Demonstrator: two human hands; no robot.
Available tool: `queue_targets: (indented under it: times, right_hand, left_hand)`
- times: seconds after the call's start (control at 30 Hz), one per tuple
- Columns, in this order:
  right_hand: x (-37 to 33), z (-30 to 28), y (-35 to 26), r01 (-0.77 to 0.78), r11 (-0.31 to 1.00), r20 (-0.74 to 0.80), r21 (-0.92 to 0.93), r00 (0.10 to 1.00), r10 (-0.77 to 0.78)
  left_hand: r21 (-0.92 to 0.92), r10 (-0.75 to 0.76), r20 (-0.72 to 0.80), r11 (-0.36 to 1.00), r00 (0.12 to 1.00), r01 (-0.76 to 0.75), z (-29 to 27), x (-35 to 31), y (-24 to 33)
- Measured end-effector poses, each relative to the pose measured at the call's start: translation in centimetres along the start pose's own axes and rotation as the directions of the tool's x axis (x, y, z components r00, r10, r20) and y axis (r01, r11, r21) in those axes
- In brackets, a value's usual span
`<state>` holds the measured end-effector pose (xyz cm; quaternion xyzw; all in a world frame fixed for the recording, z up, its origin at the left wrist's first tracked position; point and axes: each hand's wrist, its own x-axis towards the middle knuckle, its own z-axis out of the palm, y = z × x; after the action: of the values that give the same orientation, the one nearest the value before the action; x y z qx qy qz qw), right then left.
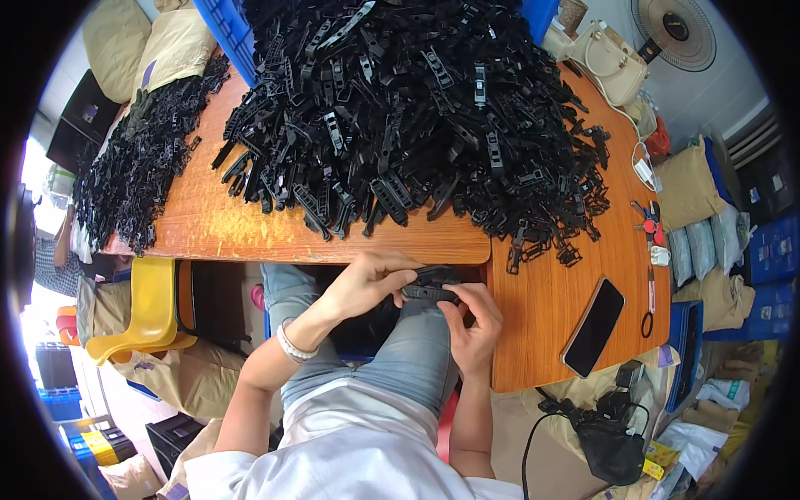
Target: Inspecting and sorting small black zipper components on a factory workbench.
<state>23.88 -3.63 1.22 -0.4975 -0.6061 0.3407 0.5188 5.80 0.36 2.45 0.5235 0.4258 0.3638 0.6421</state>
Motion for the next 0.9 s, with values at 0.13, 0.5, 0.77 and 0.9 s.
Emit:
queue_targets:
  times: [0.13,0.5,0.77,0.9]
  right_hand:
    - [-0.6,0.7,-0.7,0.033,0.997,-0.001,-0.076,0.999,-0.033]
    - [0.6,1.5,-1.5,0.058,0.997,0.277,0.049,0.958,-0.069]
    - [0.4,2.9,-1.4,-0.081,0.967,0.309,0.242,0.951,0.003]
    - [0.0,3.4,-1.3,-0.148,0.965,0.425,0.217,0.904,0.043]
  left_hand:
    - [0.343,0.236,0.027,0.911,0.971,-0.231,0.8,-2.4,1.5]
    - [0.573,0.434,0.104,0.709,0.895,-0.411,-0.6,-4.6,1.4]
    - [0.484,0.396,0.046,0.794,0.917,-0.367,-2.1,-6.1,0.2]
    - [0.392,0.408,0.131,0.816,0.903,-0.425,-4.7,-6.0,-0.7]
